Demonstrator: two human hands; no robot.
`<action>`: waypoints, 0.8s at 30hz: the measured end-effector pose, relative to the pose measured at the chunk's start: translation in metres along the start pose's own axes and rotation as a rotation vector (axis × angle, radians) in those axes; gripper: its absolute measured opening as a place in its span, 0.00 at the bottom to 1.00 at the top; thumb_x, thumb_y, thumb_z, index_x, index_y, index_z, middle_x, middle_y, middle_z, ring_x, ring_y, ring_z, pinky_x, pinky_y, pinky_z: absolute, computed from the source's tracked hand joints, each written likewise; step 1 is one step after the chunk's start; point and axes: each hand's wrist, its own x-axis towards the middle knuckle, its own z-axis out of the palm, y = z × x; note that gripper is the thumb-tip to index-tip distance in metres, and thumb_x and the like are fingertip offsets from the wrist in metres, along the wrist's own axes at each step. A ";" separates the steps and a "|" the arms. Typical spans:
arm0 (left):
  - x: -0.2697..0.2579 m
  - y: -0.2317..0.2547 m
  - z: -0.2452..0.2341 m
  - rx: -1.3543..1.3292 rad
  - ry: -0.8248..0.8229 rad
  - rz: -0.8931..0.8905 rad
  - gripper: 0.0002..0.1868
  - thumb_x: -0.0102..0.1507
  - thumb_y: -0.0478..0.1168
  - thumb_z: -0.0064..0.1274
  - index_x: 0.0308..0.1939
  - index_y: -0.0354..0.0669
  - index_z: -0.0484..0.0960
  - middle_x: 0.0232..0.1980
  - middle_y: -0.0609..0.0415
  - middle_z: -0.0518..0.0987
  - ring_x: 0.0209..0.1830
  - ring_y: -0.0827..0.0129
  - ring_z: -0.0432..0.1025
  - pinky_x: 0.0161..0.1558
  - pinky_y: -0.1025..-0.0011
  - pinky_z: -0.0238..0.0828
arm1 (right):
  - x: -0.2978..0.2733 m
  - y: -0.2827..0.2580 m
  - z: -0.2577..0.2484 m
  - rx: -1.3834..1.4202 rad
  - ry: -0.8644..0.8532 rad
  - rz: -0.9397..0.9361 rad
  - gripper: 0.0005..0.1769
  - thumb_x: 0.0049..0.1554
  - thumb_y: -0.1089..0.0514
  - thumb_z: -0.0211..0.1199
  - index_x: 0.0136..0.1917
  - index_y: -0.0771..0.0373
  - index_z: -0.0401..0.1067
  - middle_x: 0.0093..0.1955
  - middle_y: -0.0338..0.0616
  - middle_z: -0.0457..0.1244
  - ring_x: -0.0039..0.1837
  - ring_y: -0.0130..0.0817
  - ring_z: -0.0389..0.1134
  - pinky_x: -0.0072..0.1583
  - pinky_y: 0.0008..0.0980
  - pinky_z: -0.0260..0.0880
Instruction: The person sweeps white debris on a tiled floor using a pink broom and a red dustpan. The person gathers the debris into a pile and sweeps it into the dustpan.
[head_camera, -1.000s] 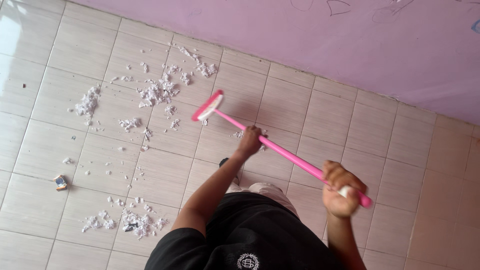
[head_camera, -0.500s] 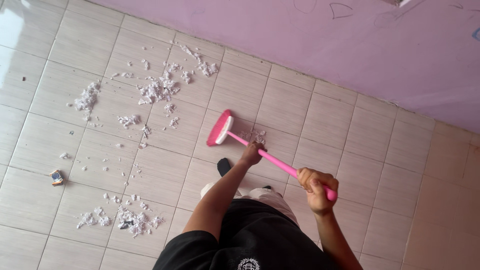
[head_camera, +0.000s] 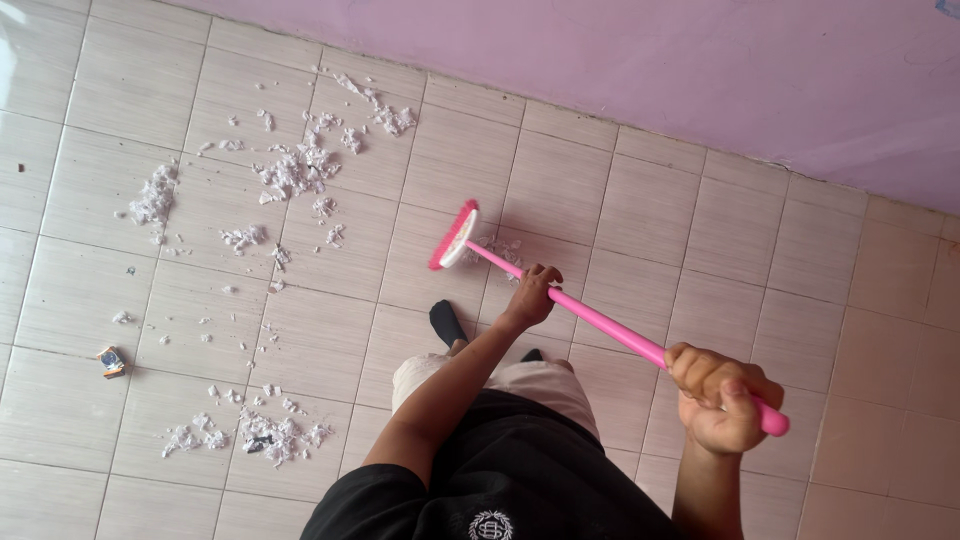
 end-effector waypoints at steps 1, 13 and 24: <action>0.002 -0.002 -0.003 0.022 0.007 -0.010 0.10 0.60 0.33 0.58 0.45 0.43 0.80 0.48 0.46 0.78 0.57 0.48 0.69 0.61 0.54 0.64 | -0.001 0.000 -0.005 0.014 0.009 0.010 0.20 0.63 0.58 0.44 0.28 0.55 0.51 0.23 0.37 0.48 0.29 0.29 0.43 0.38 0.35 0.52; -0.012 -0.032 -0.029 0.303 -0.033 -0.406 0.13 0.55 0.32 0.61 0.43 0.49 0.87 0.62 0.45 0.76 0.72 0.42 0.59 0.66 0.39 0.54 | -0.054 0.069 0.009 -0.084 -0.069 0.140 0.15 0.57 0.69 0.46 0.29 0.62 0.54 0.27 0.41 0.51 0.32 0.30 0.50 0.39 0.34 0.54; -0.021 0.046 0.145 0.053 -0.290 -0.180 0.09 0.60 0.33 0.53 0.37 0.53 0.85 0.50 0.52 0.83 0.64 0.55 0.70 0.66 0.52 0.63 | -0.082 -0.054 -0.085 -0.265 0.017 0.253 0.14 0.58 0.72 0.47 0.31 0.67 0.59 0.29 0.42 0.54 0.34 0.32 0.53 0.47 0.38 0.60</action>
